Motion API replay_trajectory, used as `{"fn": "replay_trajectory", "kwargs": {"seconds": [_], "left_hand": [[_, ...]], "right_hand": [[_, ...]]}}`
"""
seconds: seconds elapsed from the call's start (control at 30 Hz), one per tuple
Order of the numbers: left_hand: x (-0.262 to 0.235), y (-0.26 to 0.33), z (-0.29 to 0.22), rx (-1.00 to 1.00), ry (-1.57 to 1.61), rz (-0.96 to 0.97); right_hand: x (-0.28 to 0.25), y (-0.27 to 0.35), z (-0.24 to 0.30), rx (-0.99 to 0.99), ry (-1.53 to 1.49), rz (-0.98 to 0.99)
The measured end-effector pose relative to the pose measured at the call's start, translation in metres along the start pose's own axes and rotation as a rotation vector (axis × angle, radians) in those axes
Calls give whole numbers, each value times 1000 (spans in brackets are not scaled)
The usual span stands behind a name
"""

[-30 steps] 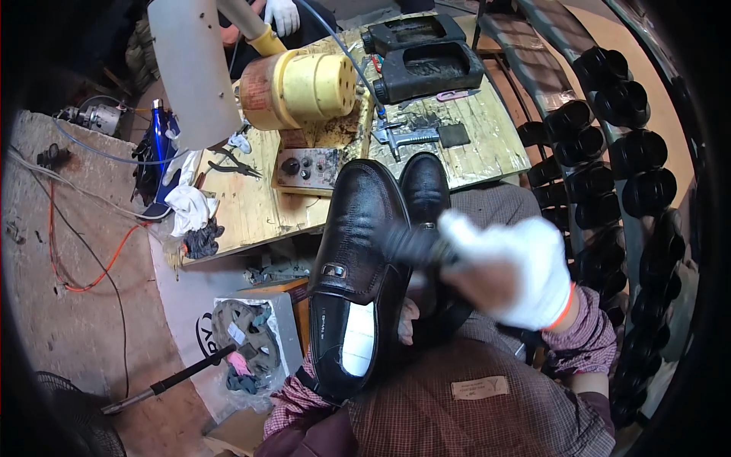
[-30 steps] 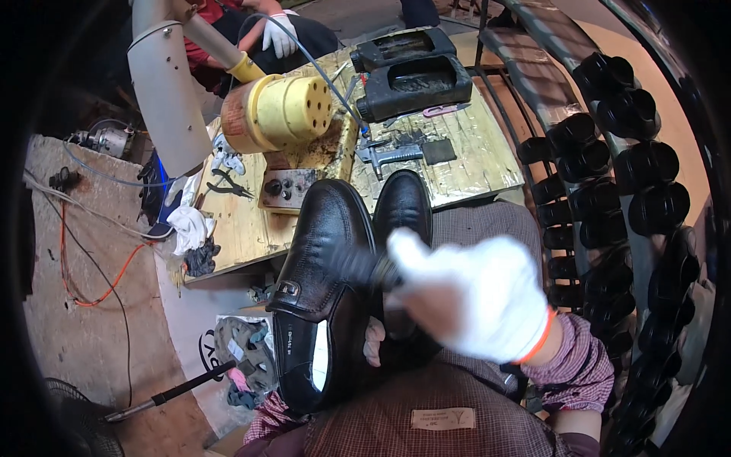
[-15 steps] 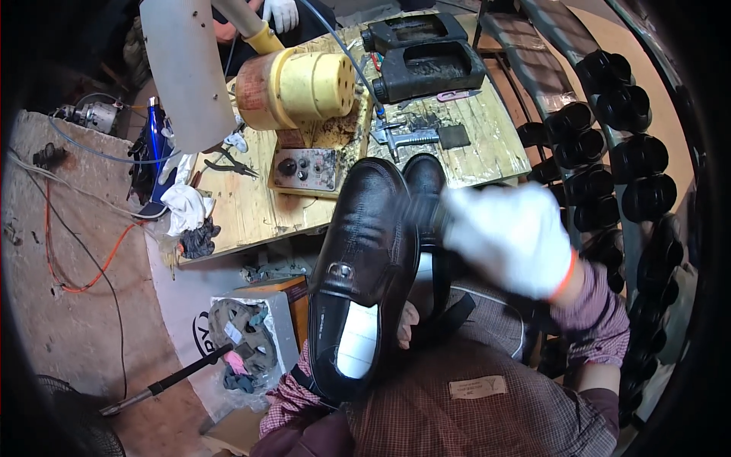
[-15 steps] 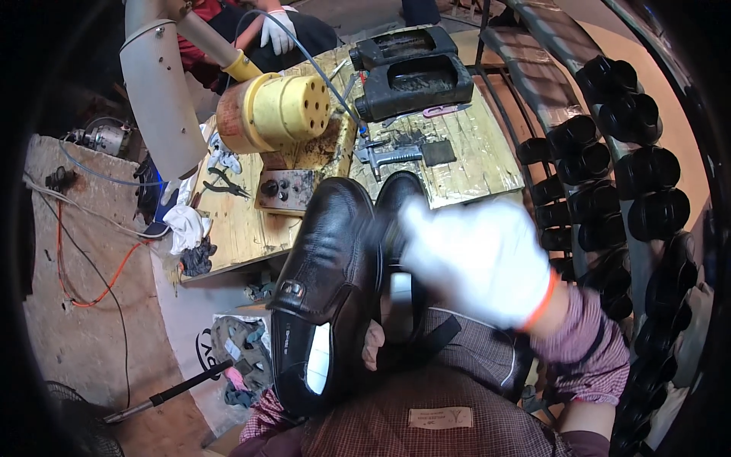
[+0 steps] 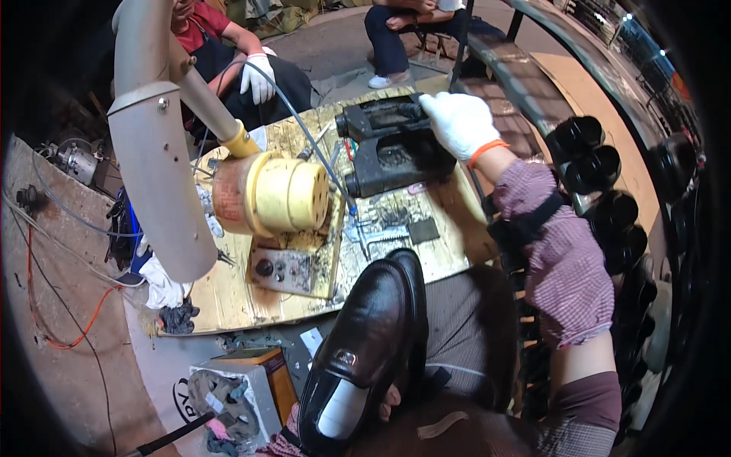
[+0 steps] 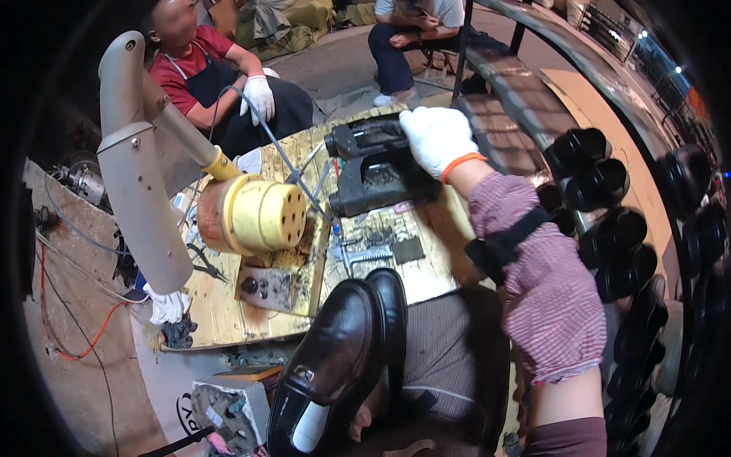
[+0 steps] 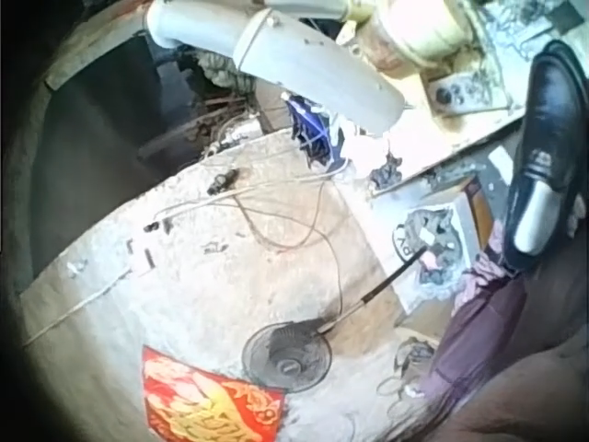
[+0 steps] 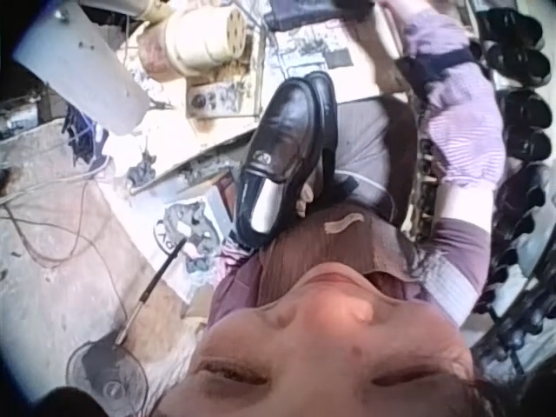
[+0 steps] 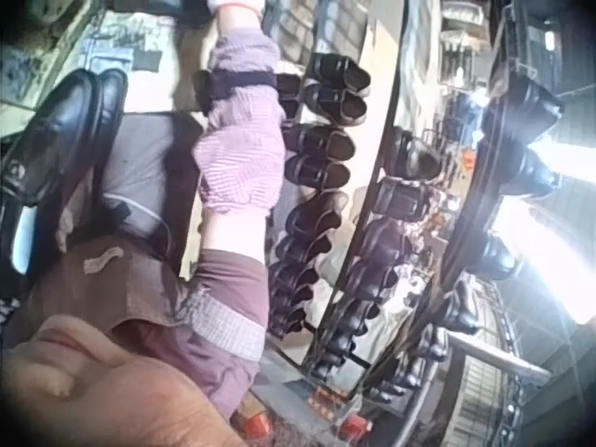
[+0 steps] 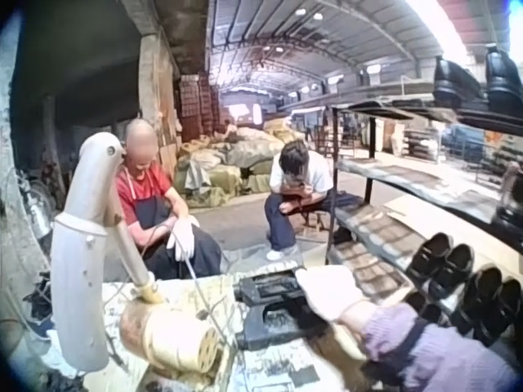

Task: Cleaning and polishing black leather loafers at a shoe manufacturing station.

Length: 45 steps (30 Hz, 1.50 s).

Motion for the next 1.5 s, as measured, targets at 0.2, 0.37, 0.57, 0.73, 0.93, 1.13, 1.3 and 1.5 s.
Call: {"fn": "replay_trajectory", "kwargs": {"seconds": [0.2, 0.37, 0.57, 0.73, 0.93, 1.13, 1.3, 1.5], "left_hand": [[-3, -21, -22, 141, 27, -36], [6, -16, -27, 185, 79, -85], [31, -11, 28, 242, 242, -151], [57, 10, 44, 392, 339, -265], [77, 2, 36, 407, 349, -331], [106, 59, 92, 426, 349, -418], [112, 48, 99, 446, 354, -470], [116, -42, -31, 583, 343, -527]], "right_hand": [[79, -45, 26, -91, 203, 140], [97, -40, 28, -138, 309, 157], [49, 42, -52, 828, -1201, 336], [-47, 142, 31, 794, -1541, 297], [-152, 215, 133, 70, -1068, 177], [-166, 233, 131, 33, -911, 63], [-165, 237, 123, 34, -981, 11], [-178, 233, 137, -45, -928, 9]]}}
Point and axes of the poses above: each hand's wrist, its own y-axis away from the middle knuckle, its own x-axis out of the palm, z = x × y, the point moved 10 cm from there along -y, towards the middle knuckle, and after that the axes turned 2 degrees about -y, right-handed, at the moved point
